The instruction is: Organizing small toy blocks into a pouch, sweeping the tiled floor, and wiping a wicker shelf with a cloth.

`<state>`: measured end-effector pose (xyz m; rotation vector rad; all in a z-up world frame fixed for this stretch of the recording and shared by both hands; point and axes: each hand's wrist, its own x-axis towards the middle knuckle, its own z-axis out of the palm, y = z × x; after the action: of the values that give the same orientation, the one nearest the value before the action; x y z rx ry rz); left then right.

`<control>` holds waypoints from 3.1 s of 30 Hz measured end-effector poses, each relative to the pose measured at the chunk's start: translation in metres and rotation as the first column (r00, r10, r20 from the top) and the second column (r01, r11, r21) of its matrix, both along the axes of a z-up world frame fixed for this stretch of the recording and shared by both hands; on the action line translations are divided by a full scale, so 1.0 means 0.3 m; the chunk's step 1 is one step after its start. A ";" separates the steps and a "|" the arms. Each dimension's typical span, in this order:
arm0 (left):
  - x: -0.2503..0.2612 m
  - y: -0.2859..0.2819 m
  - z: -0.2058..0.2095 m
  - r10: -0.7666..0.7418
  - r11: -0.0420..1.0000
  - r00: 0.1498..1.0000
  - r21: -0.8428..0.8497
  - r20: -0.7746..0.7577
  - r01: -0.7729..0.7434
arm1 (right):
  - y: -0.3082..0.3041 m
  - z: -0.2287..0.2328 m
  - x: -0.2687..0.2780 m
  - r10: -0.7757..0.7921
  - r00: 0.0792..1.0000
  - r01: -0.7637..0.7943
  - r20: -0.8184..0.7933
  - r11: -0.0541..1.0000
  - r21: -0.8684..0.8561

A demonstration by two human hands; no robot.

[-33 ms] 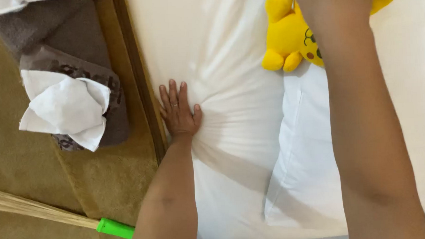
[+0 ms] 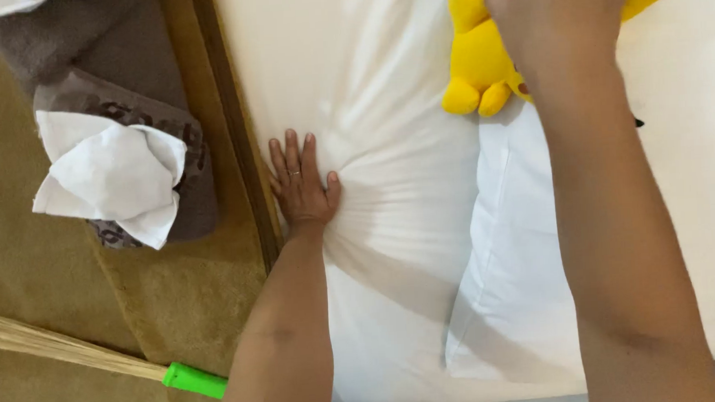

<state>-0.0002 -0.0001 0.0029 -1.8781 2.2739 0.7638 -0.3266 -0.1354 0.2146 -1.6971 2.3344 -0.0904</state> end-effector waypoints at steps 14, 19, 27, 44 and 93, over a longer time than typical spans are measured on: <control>0.001 0.017 0.102 0.030 0.967 0.954 -0.232 -0.297 -0.102 | 1.236 -0.005 0.595 0.226 0.894 -0.347 0.387 0.896 0.279; 0.041 0.293 0.241 0.045 0.995 0.980 -0.080 -0.194 -0.061 | 1.592 -0.021 0.652 0.257 0.887 -0.431 0.384 0.758 0.489; 0.323 1.221 0.345 -0.487 0.851 0.842 0.093 -0.232 0.517 | 1.519 -0.096 0.559 0.322 0.823 -0.539 0.468 0.701 0.467; 1.111 1.966 0.509 0.724 0.664 0.641 0.511 -0.255 -0.546 | 1.204 -0.456 1.853 0.487 0.789 -0.559 0.376 0.822 0.108; 2.610 2.217 0.593 0.789 -0.393 -0.545 0.450 -0.283 -0.802 | 1.110 0.269 3.469 0.957 -0.131 -0.961 0.259 -0.187 0.205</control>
<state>0.7827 0.6649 0.1807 -3.6631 -0.6159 1.3844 0.7140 0.1975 0.2955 -2.6564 0.2158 0.5749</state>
